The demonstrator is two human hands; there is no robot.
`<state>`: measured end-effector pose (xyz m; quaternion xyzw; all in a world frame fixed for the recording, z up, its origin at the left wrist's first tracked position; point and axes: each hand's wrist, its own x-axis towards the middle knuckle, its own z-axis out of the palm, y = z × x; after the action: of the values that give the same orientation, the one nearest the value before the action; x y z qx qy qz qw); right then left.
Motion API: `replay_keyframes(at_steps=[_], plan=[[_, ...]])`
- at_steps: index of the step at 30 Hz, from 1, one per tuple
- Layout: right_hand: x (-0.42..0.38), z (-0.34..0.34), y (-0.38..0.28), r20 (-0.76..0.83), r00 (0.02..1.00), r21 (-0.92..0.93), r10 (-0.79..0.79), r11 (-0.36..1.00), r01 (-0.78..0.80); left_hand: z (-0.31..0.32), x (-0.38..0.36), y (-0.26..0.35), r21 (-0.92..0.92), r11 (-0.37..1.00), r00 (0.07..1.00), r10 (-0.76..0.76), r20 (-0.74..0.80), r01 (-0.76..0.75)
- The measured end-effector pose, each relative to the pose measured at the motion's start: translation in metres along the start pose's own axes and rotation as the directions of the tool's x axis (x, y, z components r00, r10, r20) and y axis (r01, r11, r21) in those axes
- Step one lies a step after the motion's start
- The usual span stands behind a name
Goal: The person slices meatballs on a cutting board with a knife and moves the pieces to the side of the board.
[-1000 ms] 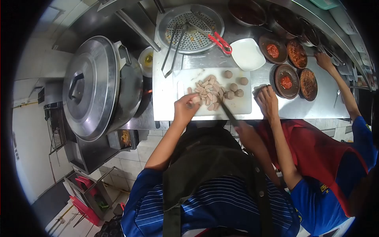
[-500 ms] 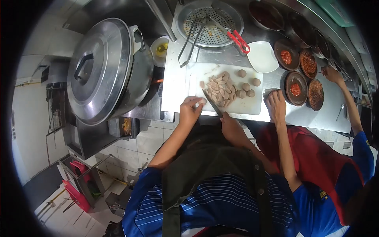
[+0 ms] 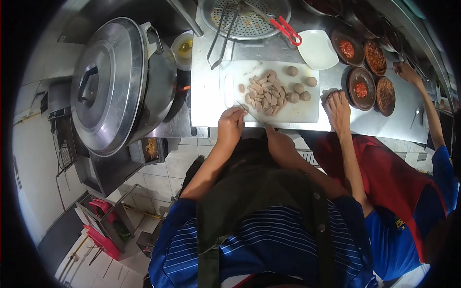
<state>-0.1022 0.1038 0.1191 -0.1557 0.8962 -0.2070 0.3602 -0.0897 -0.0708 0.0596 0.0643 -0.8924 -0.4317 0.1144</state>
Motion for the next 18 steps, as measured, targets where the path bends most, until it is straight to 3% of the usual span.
replay_keyframes(at_steps=[4,10,12,16,18], plan=[[0.020,0.008,0.009,-0.103,0.993,0.032,-0.063,0.997,0.067,-0.001,-0.001,0.000,-0.006,1.000,1.000,0.017,-0.015,-0.017],[-0.001,-0.007,0.000,-0.087,0.992,0.070,-0.088,0.993,0.094,-0.004,-0.001,-0.003,-0.041,0.999,1.000,-0.012,-0.024,0.011],[-0.004,-0.009,0.000,0.042,0.997,0.012,-0.060,0.998,0.060,-0.002,-0.001,-0.005,-0.034,0.999,0.999,0.003,-0.040,-0.004],[0.001,-0.005,-0.002,0.048,0.997,0.012,-0.065,0.998,0.065,-0.003,-0.003,-0.006,-0.025,1.000,0.999,-0.003,-0.038,0.002],[0.017,0.008,-0.001,-0.037,0.996,0.009,-0.082,0.997,0.083,-0.002,-0.004,-0.005,-0.013,1.000,0.999,0.007,-0.035,-0.007]])
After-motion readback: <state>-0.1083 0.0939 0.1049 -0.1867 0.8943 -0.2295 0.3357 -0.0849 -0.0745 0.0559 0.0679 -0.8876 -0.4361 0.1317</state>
